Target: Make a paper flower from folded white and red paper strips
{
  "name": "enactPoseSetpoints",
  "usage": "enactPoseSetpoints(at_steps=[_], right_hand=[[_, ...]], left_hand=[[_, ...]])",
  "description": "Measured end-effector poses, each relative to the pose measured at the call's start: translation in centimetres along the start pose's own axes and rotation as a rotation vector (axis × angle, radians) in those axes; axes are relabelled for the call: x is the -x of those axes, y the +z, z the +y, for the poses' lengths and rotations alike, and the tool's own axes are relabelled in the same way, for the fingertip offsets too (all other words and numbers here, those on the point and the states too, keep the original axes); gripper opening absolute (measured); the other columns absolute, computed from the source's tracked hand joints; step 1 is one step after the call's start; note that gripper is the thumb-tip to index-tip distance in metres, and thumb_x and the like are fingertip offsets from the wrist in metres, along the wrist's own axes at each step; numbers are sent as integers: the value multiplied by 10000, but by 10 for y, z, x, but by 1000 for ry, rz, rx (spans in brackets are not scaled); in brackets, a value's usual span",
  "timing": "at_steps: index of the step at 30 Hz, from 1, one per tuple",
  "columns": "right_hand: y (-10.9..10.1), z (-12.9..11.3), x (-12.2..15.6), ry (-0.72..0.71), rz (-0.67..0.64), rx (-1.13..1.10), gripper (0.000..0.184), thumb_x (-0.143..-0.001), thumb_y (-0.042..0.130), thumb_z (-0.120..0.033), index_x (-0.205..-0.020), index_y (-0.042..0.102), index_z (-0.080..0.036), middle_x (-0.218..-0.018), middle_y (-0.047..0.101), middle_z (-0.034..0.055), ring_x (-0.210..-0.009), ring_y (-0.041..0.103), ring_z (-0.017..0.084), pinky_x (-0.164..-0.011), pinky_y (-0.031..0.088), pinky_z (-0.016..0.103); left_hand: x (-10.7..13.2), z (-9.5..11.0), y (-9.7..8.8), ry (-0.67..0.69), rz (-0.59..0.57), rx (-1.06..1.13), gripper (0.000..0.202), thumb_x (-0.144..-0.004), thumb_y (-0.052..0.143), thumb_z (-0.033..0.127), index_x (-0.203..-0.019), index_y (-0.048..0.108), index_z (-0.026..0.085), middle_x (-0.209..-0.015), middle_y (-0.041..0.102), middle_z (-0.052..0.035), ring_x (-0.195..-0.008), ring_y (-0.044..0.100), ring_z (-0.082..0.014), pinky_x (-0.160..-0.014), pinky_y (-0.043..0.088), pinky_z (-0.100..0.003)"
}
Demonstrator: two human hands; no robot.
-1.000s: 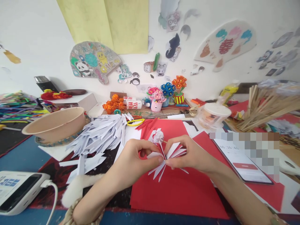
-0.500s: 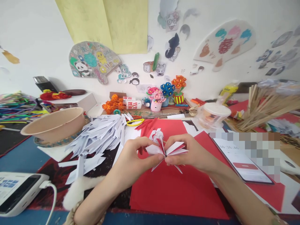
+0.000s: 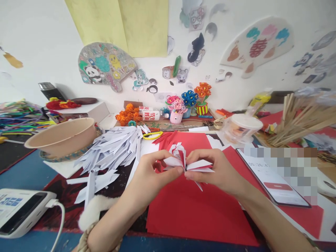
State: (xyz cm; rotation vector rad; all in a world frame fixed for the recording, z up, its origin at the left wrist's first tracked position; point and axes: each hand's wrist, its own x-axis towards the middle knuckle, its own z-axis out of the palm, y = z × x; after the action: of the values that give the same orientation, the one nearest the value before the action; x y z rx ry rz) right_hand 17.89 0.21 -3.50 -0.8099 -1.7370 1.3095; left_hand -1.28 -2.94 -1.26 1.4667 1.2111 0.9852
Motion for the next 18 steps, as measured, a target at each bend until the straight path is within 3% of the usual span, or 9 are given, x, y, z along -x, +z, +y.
enactPoseSetpoints(at_steps=[5,18], right_hand=[[-1,1,0,16,2,5,175,-687,849,-259,-752,702,-192,-703,677,-12,-604,584,119,-557,468,228],[-4,0,1,60,-8,27,183,-664,864,-275,-740,718,-196,-658,668,-9,-571,582,128,-516,470,226]], left_hand=[[-1,4,-4,14,-28,-112,158,-755,706,319,-702,704,171,-683,631,-8,-657,484,-147,-611,367,-279],[-4,-1,-4,88,-21,-118,149,-750,718,260,-625,696,183,-652,644,12,-634,490,-132,-624,351,-283]])
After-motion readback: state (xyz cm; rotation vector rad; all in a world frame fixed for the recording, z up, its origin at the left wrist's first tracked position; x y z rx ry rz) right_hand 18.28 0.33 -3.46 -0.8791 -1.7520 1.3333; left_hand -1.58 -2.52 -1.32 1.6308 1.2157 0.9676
